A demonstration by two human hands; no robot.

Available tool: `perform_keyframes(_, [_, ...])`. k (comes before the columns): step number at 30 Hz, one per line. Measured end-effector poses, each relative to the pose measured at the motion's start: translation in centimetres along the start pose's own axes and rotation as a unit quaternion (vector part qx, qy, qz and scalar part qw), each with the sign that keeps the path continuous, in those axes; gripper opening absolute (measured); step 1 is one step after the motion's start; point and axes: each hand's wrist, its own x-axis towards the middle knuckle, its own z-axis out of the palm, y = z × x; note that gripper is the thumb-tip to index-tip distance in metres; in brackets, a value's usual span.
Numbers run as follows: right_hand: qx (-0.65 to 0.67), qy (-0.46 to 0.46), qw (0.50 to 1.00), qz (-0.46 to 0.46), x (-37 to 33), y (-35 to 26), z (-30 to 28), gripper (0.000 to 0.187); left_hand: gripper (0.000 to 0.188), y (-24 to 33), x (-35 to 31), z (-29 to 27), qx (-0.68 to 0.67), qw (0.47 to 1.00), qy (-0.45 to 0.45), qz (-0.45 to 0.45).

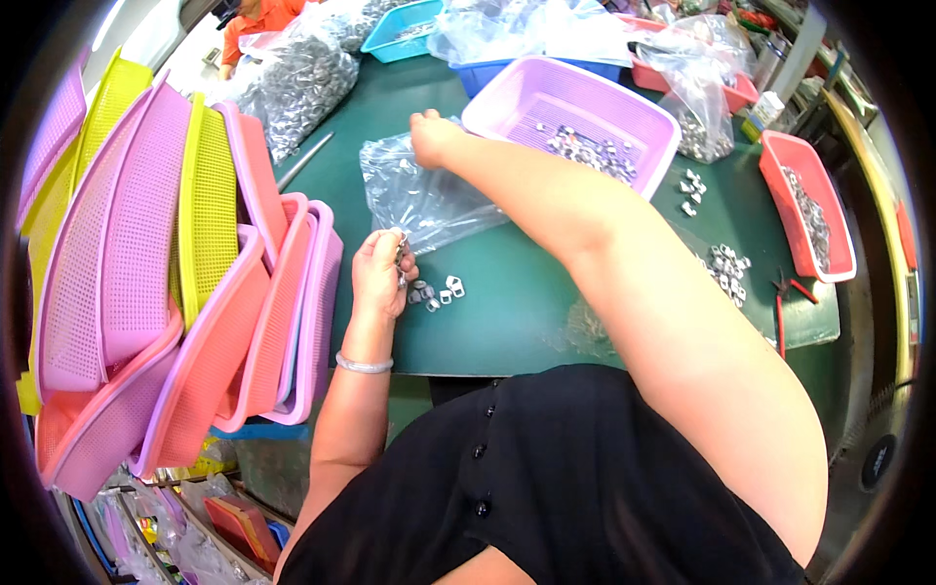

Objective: The person repeatedly picks up small metal fasteners and plastic rings from a green work surface, joins them by hand, and places the assembled units into a pile. They also transfer some assembled units into a plastic bag and pour additional fasteners from a purple tray onto the table.

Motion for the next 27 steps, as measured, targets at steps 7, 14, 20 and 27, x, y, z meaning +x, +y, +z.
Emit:
perform_keyframes(7, [-0.027,0.016,0.999,0.013,0.6,0.6,0.9,0.033,0.018,3.2,3.5,0.7,-0.192,0.979,-0.036,-0.062])
perform_keyframes(14, [-0.039,0.134,0.981,-0.138,-6.0,-2.2,-1.8,0.019,0.02,9.1,9.1,4.5,-0.288,0.951,-0.102,-0.047])
perform_keyframes(20, [-0.088,0.227,0.937,-0.251,-8.5,-2.9,-3.5,0.012,0.018,12.8,11.7,7.6,-0.07,0.98,-0.139,-0.122])
perform_keyframes(27, [0.017,0.323,0.911,-0.255,-8.7,-2.9,-4.0,0.008,0.015,13.3,12.3,7.5,0.299,0.944,-0.073,-0.118])
